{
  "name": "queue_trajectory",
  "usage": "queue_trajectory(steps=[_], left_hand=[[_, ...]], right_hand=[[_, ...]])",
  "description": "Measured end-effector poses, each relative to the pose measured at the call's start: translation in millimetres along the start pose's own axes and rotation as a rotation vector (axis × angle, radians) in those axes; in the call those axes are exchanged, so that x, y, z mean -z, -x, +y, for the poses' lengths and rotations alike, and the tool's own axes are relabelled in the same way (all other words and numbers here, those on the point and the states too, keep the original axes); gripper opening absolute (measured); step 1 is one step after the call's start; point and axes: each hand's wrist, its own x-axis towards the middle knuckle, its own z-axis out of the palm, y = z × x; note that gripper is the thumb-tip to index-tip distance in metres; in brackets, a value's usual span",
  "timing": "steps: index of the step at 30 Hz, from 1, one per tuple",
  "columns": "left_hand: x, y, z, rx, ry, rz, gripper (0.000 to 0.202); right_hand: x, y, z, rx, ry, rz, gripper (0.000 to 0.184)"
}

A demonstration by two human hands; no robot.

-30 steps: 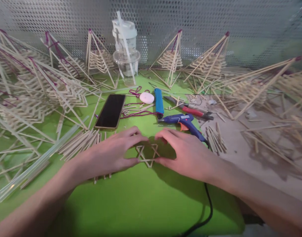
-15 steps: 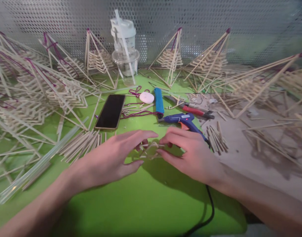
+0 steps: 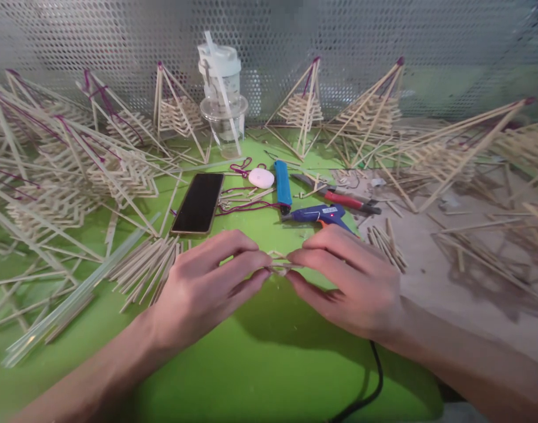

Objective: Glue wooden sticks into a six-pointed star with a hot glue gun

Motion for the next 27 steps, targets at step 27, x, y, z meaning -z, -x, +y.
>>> queue_trajectory(steps=[27], left_hand=[[-0.4,-1.9,-0.9,0.236,0.281,-0.033,0.017]], right_hand=[[-0.4,-3.6,-3.7,-0.104,-0.159,-0.006,0.019]])
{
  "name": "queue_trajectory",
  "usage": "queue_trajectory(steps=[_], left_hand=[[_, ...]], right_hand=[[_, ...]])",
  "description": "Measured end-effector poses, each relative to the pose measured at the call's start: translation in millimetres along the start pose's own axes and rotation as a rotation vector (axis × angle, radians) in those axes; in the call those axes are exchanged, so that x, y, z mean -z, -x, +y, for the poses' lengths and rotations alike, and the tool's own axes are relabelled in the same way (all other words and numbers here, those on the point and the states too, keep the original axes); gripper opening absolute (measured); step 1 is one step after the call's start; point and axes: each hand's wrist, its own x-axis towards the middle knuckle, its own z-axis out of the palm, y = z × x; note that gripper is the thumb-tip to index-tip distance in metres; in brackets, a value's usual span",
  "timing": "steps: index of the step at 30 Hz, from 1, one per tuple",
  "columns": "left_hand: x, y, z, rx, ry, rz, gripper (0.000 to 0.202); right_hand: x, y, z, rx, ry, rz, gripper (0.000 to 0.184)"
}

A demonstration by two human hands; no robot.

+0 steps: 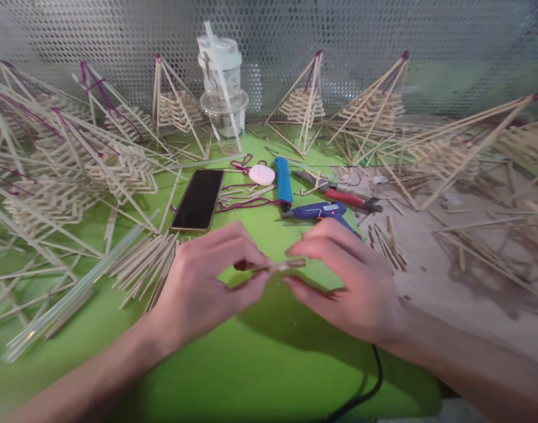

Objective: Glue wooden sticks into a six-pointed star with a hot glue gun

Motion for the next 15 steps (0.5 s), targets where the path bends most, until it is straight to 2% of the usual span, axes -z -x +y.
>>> queue_trajectory(steps=[3,4,6,8,9,12,15], left_hand=[[2.2,-3.8,-8.9,0.343,0.360,0.014,0.007],[2.4,-4.2,-11.6,0.427,0.460,0.019,0.007],[1.8,-3.8,-14.9,0.550,0.605,0.022,0.009],[-0.1,-2.8,-15.3,0.630,0.706,0.018,0.008],[-1.2,-2.4,-14.7,0.657,0.745,0.017,0.008],[-3.9,-1.6,-12.8,0.694,0.794,0.003,0.009],[-5.5,-1.1,-12.4,0.704,0.754,-0.025,0.004]], right_hand=[[0.1,0.2,5.8,-0.119,-0.020,-0.043,0.057],[0.8,-0.2,6.5,-0.170,-0.071,-0.048,0.059],[3.0,-2.2,5.5,-0.310,-0.216,-0.068,0.042],[5.7,-5.3,2.8,-0.496,-0.374,-0.146,0.019],[7.0,-6.9,1.5,-0.586,-0.448,-0.207,0.017],[8.1,-9.6,0.2,-0.761,-0.617,-0.357,0.028],[3.8,-7.5,2.9,-0.821,-0.695,-0.354,0.033]])
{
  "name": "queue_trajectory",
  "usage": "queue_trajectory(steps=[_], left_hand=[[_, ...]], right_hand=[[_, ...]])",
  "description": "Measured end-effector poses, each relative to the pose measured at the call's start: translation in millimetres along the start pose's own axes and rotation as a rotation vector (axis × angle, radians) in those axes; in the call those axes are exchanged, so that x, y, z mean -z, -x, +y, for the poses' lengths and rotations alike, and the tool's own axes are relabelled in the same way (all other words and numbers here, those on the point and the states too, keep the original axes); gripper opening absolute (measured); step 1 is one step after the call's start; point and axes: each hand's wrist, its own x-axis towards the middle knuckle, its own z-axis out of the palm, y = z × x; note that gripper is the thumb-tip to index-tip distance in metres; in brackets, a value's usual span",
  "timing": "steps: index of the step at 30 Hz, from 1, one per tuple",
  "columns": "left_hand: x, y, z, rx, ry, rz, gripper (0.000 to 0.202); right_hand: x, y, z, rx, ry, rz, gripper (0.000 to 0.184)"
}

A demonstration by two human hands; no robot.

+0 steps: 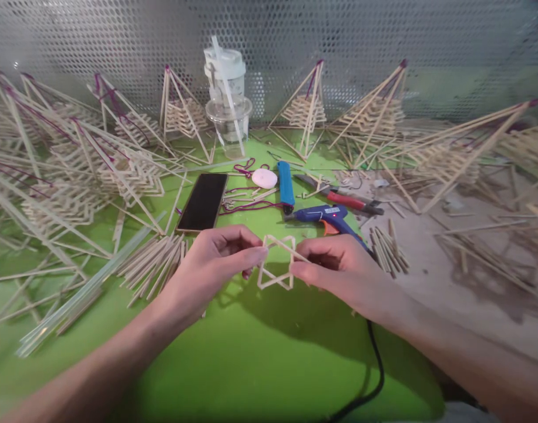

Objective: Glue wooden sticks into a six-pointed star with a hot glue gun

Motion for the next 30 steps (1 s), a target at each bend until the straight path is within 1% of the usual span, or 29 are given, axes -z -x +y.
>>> queue_trajectory(steps=[1,2,6,8,11,15,19,22,26,28,30], left_hand=[[-0.2,0.1,-0.5,0.008,-0.018,-0.009,0.003],[-0.4,0.3,-1.0,0.018,-0.030,-0.023,0.006],[-2.5,1.6,-3.4,0.073,-0.050,-0.110,0.034],[-4.0,1.8,-4.3,0.088,-0.058,-0.129,0.038],[-6.1,1.1,-4.3,0.089,-0.047,-0.129,0.036],[-6.7,0.4,-2.9,0.092,-0.033,-0.144,0.030],[-6.4,1.3,-2.2,0.108,-0.055,-0.170,0.034],[-6.5,1.3,-1.3,0.104,-0.055,-0.162,0.033],[-5.8,0.3,-0.1,0.139,-0.081,-0.154,0.021],[-5.8,0.1,0.1,0.153,-0.100,-0.168,0.014],[-6.7,0.1,0.0,0.154,-0.104,-0.201,0.015]], right_hand=[[-1.0,-1.0,2.6,-0.002,-0.031,0.015,0.035],[-2.1,-2.0,5.1,-0.002,-0.068,0.037,0.036],[-6.6,-4.4,11.8,-0.014,-0.155,0.121,0.038],[-7.8,-4.4,12.2,-0.016,-0.159,0.134,0.041],[-8.1,-3.6,10.8,-0.010,-0.161,0.118,0.040],[-6.9,-3.3,10.2,0.017,-0.189,0.105,0.032],[-5.5,-3.4,13.7,0.022,-0.224,0.098,0.028],[-5.7,-3.5,18.8,0.008,-0.298,0.082,0.023],[-7.6,-3.9,22.7,0.022,-0.439,0.066,0.020],[-8.9,-4.3,21.6,0.026,-0.494,0.061,0.019],[-10.1,-4.8,19.4,0.020,-0.534,0.054,0.018]])
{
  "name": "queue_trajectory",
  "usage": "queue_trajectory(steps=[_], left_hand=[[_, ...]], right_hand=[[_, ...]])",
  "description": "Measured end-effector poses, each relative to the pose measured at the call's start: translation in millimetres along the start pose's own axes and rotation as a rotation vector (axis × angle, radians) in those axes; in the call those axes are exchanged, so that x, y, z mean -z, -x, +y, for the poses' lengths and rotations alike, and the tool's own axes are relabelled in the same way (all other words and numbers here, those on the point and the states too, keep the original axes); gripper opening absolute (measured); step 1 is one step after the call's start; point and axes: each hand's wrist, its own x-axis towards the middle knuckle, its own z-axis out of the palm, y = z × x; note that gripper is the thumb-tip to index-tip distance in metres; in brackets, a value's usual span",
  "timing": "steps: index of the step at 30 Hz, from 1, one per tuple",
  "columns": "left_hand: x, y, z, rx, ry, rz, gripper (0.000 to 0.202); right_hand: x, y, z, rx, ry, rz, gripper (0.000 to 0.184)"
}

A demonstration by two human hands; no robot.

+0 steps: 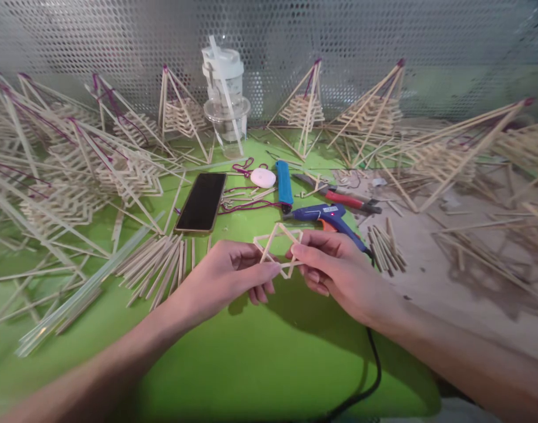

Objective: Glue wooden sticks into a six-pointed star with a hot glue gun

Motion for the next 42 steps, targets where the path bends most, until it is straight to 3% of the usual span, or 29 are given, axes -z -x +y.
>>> queue_trajectory(steps=[5,15,30,38,42], left_hand=[[-3.7,-1.2,-1.0,-0.027,0.051,-0.068,0.020],[-1.2,-0.3,-1.7,-0.042,0.098,-0.056,0.018],[-0.5,1.0,1.7,-0.032,0.125,-0.098,0.012],[-4.2,10.1,7.8,0.063,-0.149,-0.078,0.015],[-4.2,10.3,9.8,0.032,-0.186,-0.107,0.021]], right_hand=[[-2.8,-0.9,-1.7,-0.027,-0.041,-0.019,0.020],[0.8,-0.6,-6.1,-0.028,0.180,-0.126,0.027],[0.7,0.3,-5.6,-0.064,0.170,-0.151,0.033],[5.5,-0.7,-18.0,0.210,0.438,-0.034,0.026],[1.5,0.6,-23.3,0.251,0.442,-0.001,0.027]])
